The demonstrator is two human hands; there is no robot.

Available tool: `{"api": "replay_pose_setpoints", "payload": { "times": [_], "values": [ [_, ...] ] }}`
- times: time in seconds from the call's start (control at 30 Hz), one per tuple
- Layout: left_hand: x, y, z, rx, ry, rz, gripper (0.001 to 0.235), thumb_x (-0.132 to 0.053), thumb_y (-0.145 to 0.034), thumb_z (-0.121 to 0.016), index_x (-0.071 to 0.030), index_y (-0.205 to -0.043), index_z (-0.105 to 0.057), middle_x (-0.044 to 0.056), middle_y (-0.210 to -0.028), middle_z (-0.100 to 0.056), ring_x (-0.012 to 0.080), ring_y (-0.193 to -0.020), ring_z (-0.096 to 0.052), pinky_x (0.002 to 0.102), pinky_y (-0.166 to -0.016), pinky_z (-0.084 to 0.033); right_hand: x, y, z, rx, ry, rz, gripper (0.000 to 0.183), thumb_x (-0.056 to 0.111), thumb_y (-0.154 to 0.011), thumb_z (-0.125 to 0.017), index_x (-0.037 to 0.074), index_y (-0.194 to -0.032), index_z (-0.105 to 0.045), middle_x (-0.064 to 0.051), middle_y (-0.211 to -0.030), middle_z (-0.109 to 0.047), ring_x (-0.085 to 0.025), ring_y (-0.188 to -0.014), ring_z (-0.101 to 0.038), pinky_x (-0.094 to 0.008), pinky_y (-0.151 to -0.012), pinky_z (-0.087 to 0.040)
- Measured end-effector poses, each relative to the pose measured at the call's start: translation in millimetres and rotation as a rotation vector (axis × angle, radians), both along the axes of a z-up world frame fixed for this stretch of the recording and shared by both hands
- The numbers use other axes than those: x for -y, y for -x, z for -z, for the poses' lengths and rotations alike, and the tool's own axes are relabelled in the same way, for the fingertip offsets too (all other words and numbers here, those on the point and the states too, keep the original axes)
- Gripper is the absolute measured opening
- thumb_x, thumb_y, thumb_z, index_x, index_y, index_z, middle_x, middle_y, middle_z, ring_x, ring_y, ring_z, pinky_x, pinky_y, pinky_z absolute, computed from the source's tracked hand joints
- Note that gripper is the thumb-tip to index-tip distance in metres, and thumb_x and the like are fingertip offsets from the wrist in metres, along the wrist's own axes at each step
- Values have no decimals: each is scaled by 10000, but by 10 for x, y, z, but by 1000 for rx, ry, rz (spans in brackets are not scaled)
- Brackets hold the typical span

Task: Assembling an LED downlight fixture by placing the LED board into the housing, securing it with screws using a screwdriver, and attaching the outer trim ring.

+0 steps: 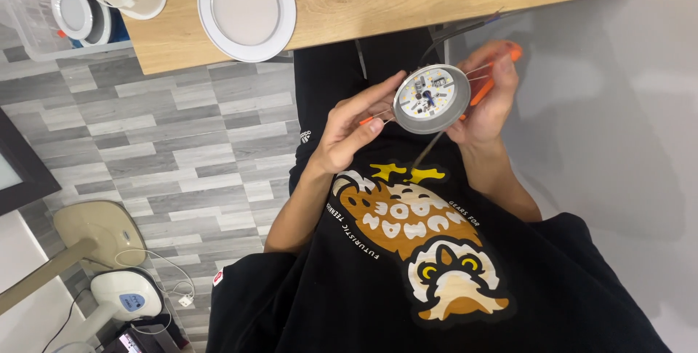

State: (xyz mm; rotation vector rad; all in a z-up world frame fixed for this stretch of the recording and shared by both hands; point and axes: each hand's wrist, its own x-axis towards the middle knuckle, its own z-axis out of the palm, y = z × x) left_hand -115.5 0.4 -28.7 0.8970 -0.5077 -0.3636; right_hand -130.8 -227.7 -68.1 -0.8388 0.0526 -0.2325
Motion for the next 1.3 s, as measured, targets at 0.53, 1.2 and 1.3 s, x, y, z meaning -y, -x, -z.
{"api": "replay_pose_setpoints", "payload": {
  "times": [0.53, 1.2, 1.3],
  "values": [
    [74, 21, -45, 115, -129, -133, 721, -48, -1005, -832, 68, -1628, -488, 225, -1590, -610, 263, -1348, -696, 397, -1094, -618, -117, 111, -352, 205, 446, 208, 424, 330, -1065, -657, -51, -1093, -472, -428, -916, -688, -144, -265, -442, -249, -234, -314],
    [105, -27, -223, -13, 1, -92, 378, -22, -1022, -798, 62, -1325, -589, 336, -1608, -498, 368, -1503, -568, 427, -1168, -567, 57, 88, -457, 446, 743, 64, 365, 108, -971, -816, -135, -1225, -717, -463, -1266, -689, -338, -912, -753, -347, -707, -596],
    [90, -71, -261, 62, -37, -84, 353, 17, -989, -833, 34, -1247, -591, 335, -1635, -484, 363, -1537, -532, 422, -1212, -518, 118, 86, -324, 439, 762, 45, 377, 88, -965, -822, -128, -1261, -734, -469, -1282, -694, -135, -627, -594, -252, -541, -492]
  ]
}}
